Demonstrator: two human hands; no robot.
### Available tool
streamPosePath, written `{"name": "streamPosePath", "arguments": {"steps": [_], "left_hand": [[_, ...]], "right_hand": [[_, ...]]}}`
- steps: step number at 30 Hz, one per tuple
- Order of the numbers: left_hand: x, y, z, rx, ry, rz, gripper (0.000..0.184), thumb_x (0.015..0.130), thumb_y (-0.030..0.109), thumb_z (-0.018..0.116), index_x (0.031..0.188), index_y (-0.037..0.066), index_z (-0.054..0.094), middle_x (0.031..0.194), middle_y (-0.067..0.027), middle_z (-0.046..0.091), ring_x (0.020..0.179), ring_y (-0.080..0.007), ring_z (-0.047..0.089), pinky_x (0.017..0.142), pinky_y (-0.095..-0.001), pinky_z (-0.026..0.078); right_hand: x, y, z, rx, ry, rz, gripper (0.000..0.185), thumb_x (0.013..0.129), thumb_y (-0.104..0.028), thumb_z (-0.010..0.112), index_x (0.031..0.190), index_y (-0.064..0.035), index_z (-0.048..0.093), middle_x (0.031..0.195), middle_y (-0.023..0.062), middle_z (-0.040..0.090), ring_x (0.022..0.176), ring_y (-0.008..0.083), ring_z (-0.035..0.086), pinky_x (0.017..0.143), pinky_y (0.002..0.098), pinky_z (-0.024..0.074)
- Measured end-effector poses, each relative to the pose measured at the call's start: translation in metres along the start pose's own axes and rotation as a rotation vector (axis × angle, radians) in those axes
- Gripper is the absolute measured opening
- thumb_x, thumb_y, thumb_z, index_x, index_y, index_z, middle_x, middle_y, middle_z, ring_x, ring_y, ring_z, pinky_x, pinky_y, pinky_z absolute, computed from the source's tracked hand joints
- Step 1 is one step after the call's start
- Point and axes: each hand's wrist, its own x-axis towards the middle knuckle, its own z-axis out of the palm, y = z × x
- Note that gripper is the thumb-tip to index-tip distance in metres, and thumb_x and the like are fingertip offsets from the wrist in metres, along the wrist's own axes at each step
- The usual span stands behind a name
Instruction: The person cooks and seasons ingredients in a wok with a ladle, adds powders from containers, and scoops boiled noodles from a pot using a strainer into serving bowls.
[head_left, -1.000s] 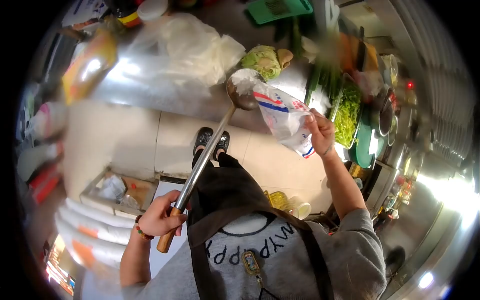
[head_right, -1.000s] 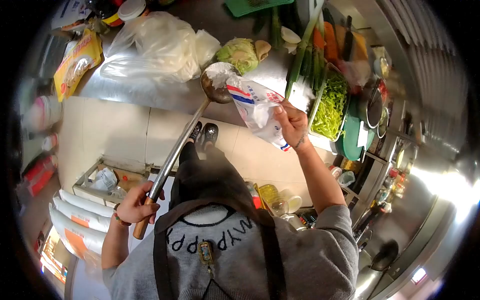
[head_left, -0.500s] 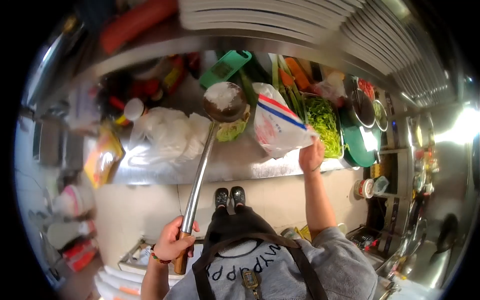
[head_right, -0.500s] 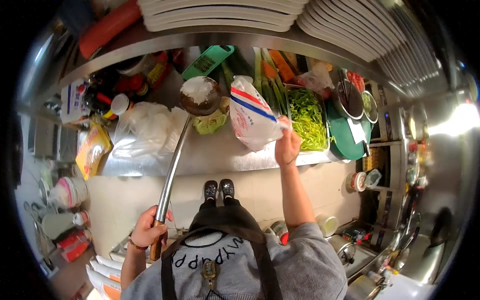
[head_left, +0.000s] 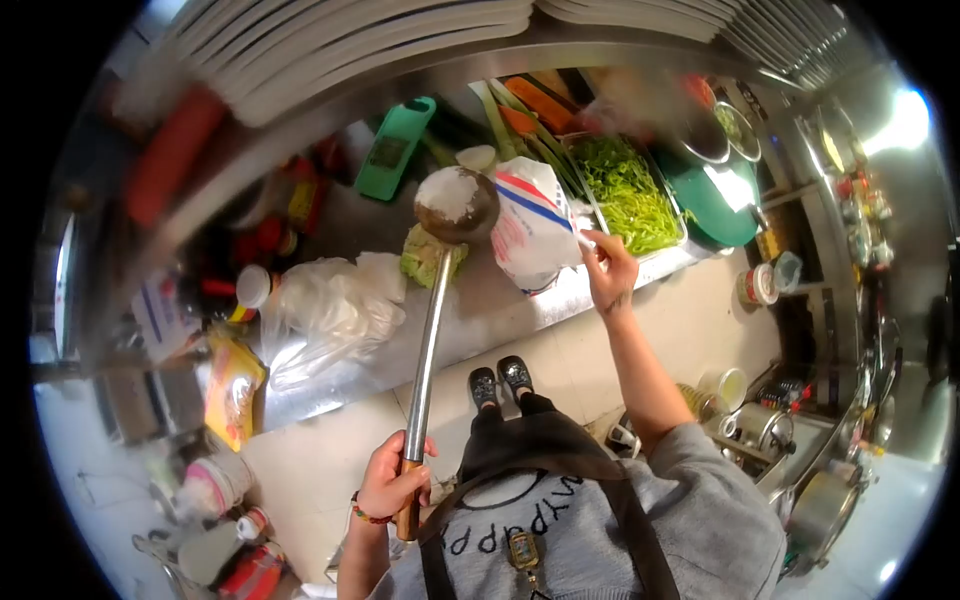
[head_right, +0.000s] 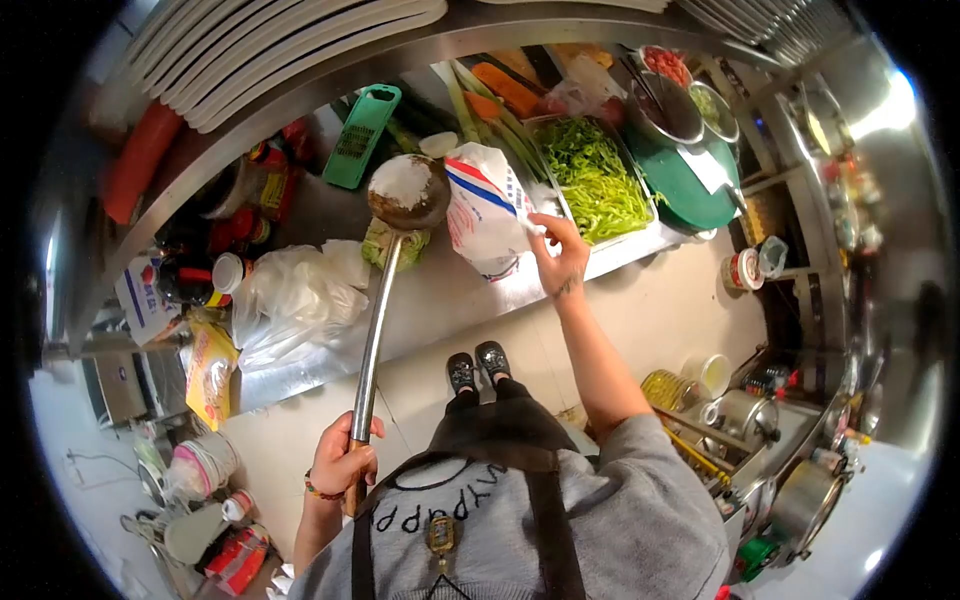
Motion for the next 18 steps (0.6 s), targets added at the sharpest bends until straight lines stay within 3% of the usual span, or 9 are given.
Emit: {"name": "streamPosePath", "arguments": {"steps": [1,3,8,12,15,18], "left_hand": [[0.0,0.001,0.0,0.003,-0.005,0.012,0.028,0.081,-0.004,0.05,0.107,-0.001,0.042,0.105,-0.0134,0.05,0.053,-0.0146,0.057,0.048,-0.0265,0.05],[-0.003,0.005,-0.001,0.04,0.014,0.028,0.028,0.08,-0.006,0.049,0.107,-0.001,0.042,0.105,-0.0144,0.05,0.051,-0.0159,0.057,0.047,-0.0271,0.049],[0.003,0.008,0.004,0.116,0.041,0.095,0.03,0.077,-0.006,0.046,0.106,-0.004,0.041,0.104,-0.0145,0.049,0.047,-0.0166,0.056,0.043,-0.0253,0.048],[0.01,0.019,0.033,0.148,0.021,0.121,0.031,0.075,-0.006,0.046,0.106,-0.005,0.041,0.104,-0.016,0.047,0.045,-0.0164,0.054,0.041,-0.0243,0.048],[0.016,0.027,0.067,0.158,-0.005,0.124,0.029,0.078,-0.005,0.049,0.106,-0.005,0.044,0.107,-0.0176,0.048,0.047,-0.0171,0.056,0.043,-0.026,0.048],[0.02,0.026,0.113,0.089,-0.018,0.142,0.029,0.077,-0.005,0.05,0.106,-0.006,0.045,0.106,-0.0189,0.048,0.042,-0.0171,0.053,0.04,-0.0256,0.046]], "right_hand": [[0.009,0.002,-0.004,-0.13,-0.023,0.053,0.016,0.077,0.002,0.064,0.092,-0.0021,0.07,0.088,0.0082,0.068,0.075,0.0128,0.06,0.065,0.0245,0.0467],[0.019,0.021,-0.007,0.03,0.052,0.025,0.014,0.078,0.001,0.065,0.091,-0.001,0.07,0.078,0.006,0.067,0.064,0.009,0.056,0.059,0.0213,0.0454],[0.02,0.04,-0.072,0.227,0.213,0.071,0.023,0.078,0.007,0.057,0.095,0.0003,0.069,0.083,0.0032,0.066,0.07,0.0069,0.057,0.064,0.0198,0.0461],[0.007,0.049,-0.107,0.174,0.28,0.188,0.018,0.08,0.001,0.062,0.098,0.0031,0.068,0.083,0.0046,0.067,0.074,0.0093,0.059,0.068,0.0208,0.0468],[0.02,0.056,-0.113,0.296,0.418,0.228,0.017,0.081,-0.001,0.063,0.097,0.0032,0.068,0.082,0.0047,0.067,0.074,0.0099,0.06,0.068,0.0218,0.0479],[0.042,0.098,-0.116,0.415,0.397,0.331,0.018,0.081,-0.004,0.062,0.097,0.0043,0.066,0.083,0.005,0.066,0.074,0.0103,0.059,0.07,0.0235,0.0476]]}}
